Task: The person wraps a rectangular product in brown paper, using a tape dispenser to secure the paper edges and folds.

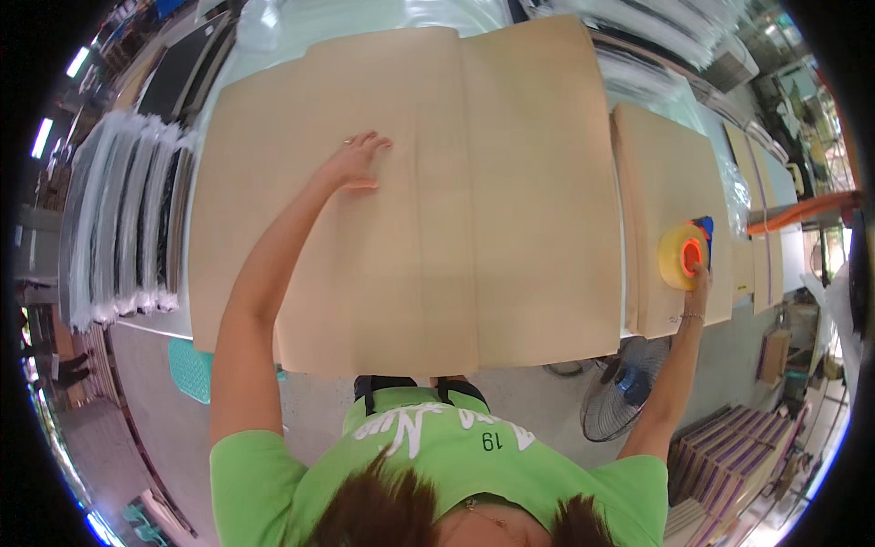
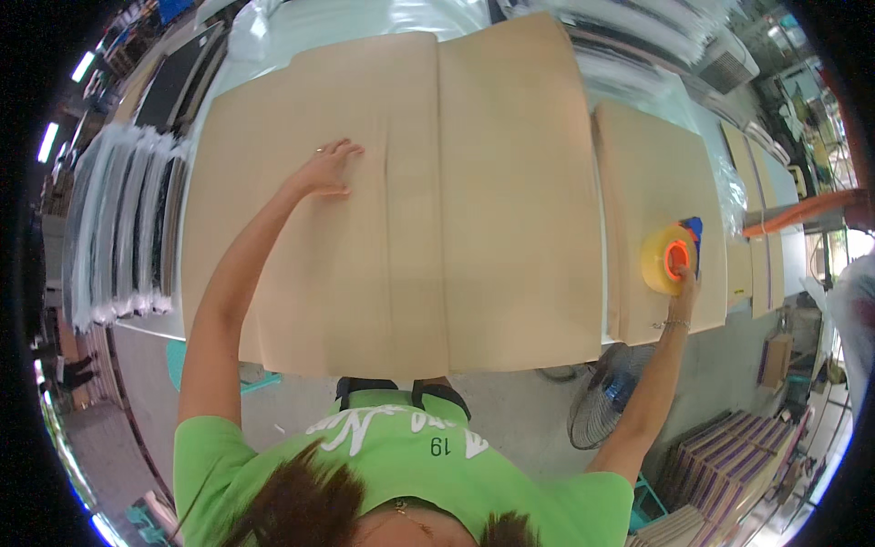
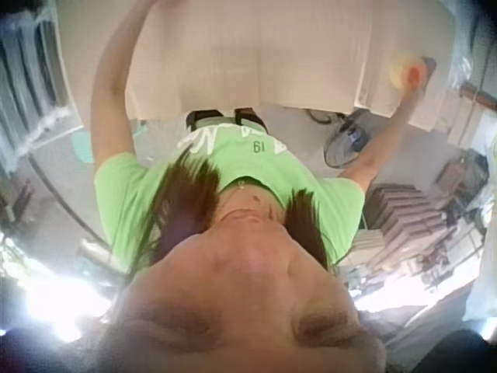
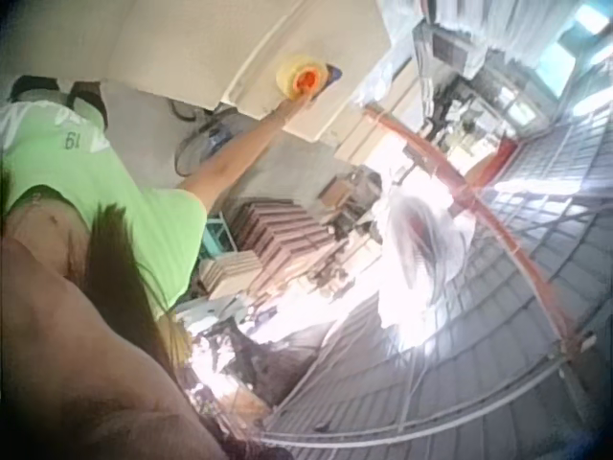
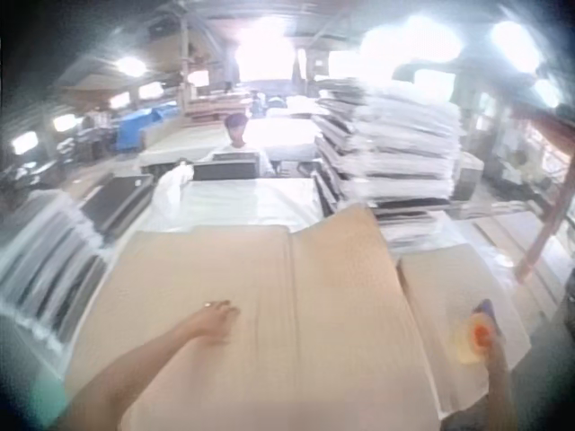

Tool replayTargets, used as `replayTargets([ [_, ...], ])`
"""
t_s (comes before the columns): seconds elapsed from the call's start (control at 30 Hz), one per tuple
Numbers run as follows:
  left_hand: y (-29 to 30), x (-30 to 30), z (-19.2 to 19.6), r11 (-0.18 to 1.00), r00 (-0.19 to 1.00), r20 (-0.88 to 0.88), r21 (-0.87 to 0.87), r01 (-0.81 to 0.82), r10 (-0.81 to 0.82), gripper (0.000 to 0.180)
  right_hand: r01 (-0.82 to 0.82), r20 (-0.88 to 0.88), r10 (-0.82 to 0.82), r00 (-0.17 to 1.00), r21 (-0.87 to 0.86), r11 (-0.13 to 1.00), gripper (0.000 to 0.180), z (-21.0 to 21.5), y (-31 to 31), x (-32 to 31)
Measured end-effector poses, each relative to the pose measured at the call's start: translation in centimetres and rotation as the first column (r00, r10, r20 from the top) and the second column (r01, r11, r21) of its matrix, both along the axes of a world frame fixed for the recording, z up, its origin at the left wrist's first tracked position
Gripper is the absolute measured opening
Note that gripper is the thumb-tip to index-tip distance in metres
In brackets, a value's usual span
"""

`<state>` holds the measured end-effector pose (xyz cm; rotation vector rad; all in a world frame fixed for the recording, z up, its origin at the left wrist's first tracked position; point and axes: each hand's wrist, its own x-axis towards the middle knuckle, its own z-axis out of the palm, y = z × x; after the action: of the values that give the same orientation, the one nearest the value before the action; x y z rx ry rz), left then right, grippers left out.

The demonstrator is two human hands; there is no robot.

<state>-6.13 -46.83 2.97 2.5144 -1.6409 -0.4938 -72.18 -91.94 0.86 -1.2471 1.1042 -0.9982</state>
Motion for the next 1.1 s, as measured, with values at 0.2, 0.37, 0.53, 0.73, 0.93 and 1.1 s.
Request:
replayTargets([
  [0.2, 1.2, 0.3, 0.5, 0.996, 0.996, -0.063, 0.069, -0.054, 0.059, 0.09, -0.166, 0.364, 0.054, 0.93, 0.284, 0.944, 0.036, 5.4, 12.3, 12.7],
  [0.37, 0.8, -0.1, 1.5, 0.992, 0.995, -0.069, 0.107, -0.07, 0.078, 0.088, -0.418, 0.664, 0.092, 0.742, 0.352, 0.837, 0.044, 11.8, 27.1, 28.5],
  [0.53, 0.3, -0.4, 2.9, 0.989, 0.999, -0.053, 0.148, 0.006, 0.002, 0.085, -0.299, 0.19, 0.31, 0.932, -0.088, 0.95, 0.051, 12.4, 36.2, 40.3],
  [0.73, -0.4, -0.5, 2.3, 0.984, 0.997, -0.04, 0.166, 0.07, -0.064, 0.084, -0.333, -0.481, -0.089, 0.872, -0.717, 0.612, 0.054, 11.3, 42.3, 47.6],
  [0.93, -0.7, 0.8, 1.3, 0.984, 0.988, -0.05, 0.101, 0.149, -0.145, 0.073, -0.336, -0.539, -0.198, 0.819, -0.73, 0.596, 0.053, 6.9, 43.0, 50.2],
  [1.1, -1.8, 4.3, -2.0, 0.96, 0.889, -0.41, -0.262, 0.103, -0.207, 0.044, -0.361, -0.567, -0.19, 0.801, -0.712, 0.602, 0.053, 7.0, 43.0, 50.7],
])
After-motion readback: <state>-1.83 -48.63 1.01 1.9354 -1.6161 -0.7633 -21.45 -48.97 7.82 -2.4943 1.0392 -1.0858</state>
